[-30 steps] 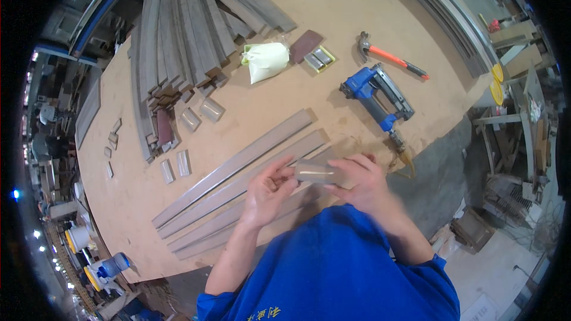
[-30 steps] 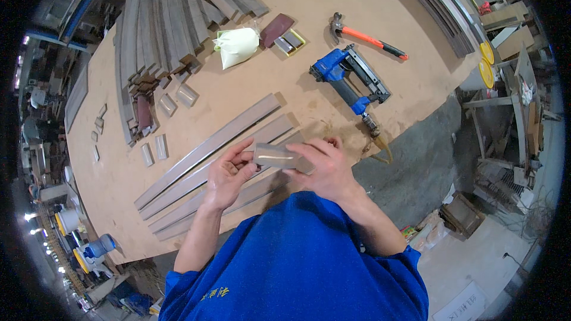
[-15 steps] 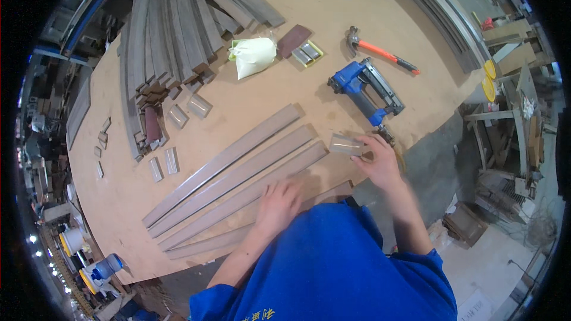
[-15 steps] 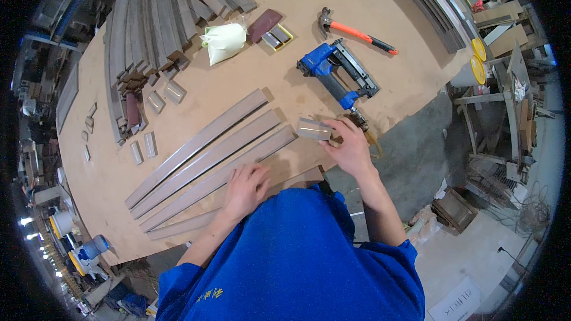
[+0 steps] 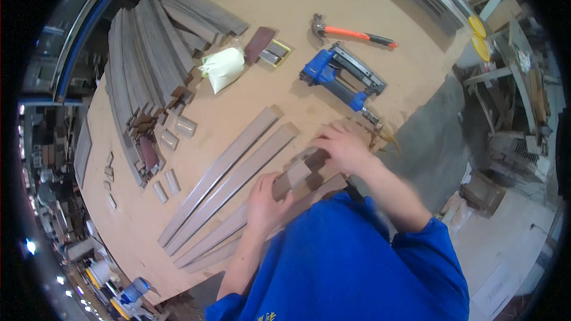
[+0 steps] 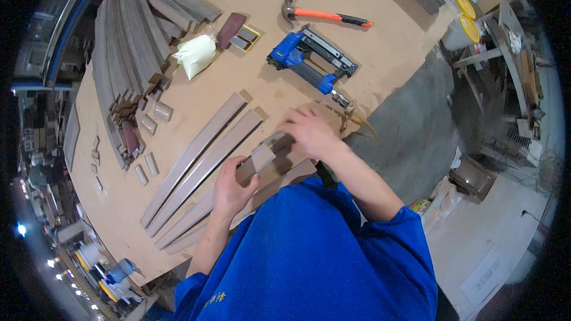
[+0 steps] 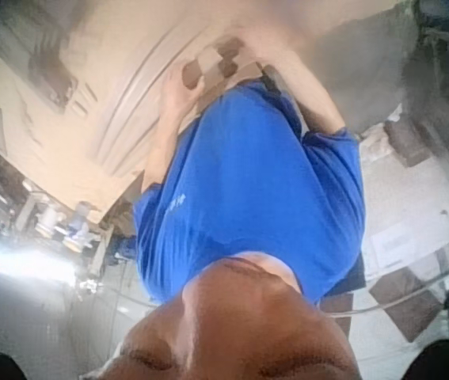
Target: Using a pneumatic nail gun and adhesive to assemble thin wooden strips onto larger wooden components in a factory setting.
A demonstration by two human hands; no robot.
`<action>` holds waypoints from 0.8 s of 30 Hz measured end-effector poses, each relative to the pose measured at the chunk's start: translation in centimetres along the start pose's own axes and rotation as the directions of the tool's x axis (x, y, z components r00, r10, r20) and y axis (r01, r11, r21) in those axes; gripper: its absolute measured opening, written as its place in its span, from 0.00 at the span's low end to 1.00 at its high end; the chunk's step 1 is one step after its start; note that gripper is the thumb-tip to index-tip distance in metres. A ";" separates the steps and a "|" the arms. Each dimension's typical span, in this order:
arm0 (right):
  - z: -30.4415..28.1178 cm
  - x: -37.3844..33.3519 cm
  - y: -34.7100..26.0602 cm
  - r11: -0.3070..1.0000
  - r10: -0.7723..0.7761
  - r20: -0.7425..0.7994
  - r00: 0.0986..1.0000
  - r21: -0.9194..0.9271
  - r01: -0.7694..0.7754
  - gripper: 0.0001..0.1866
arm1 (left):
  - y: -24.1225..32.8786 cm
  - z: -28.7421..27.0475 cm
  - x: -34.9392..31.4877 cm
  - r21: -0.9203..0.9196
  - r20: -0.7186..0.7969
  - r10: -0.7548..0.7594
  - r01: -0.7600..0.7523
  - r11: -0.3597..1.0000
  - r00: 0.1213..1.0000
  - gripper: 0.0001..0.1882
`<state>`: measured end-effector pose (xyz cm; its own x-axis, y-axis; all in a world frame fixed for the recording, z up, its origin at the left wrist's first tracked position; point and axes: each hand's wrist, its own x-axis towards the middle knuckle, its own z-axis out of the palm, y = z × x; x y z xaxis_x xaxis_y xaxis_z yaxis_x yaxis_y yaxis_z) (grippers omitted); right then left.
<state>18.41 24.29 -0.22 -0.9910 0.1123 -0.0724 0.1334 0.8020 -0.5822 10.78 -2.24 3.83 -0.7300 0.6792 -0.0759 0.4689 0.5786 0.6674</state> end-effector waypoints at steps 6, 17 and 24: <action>1.2 2.2 -1.0 0.985 -0.165 0.100 0.981 0.060 0.159 0.30 | -1.5 0.3 -0.3 -0.023 0.022 -0.076 0.076 0.997 0.997 0.26; 1.4 2.8 -0.3 0.977 -0.193 0.123 0.974 0.120 0.178 0.31 | -2.0 1.9 1.9 0.117 -0.037 0.053 -0.048 0.992 0.998 0.26; 1.2 3.5 0.2 0.980 -0.178 0.180 0.968 0.117 0.158 0.30 | -1.6 2.0 2.4 0.157 -0.007 0.072 -0.070 0.985 0.997 0.26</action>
<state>14.98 24.19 -1.54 -0.9839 -0.1392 -0.1120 -0.0269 0.7354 -0.6771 9.23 -0.64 1.12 -0.6982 0.7155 -0.0225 0.5908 0.5938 0.5462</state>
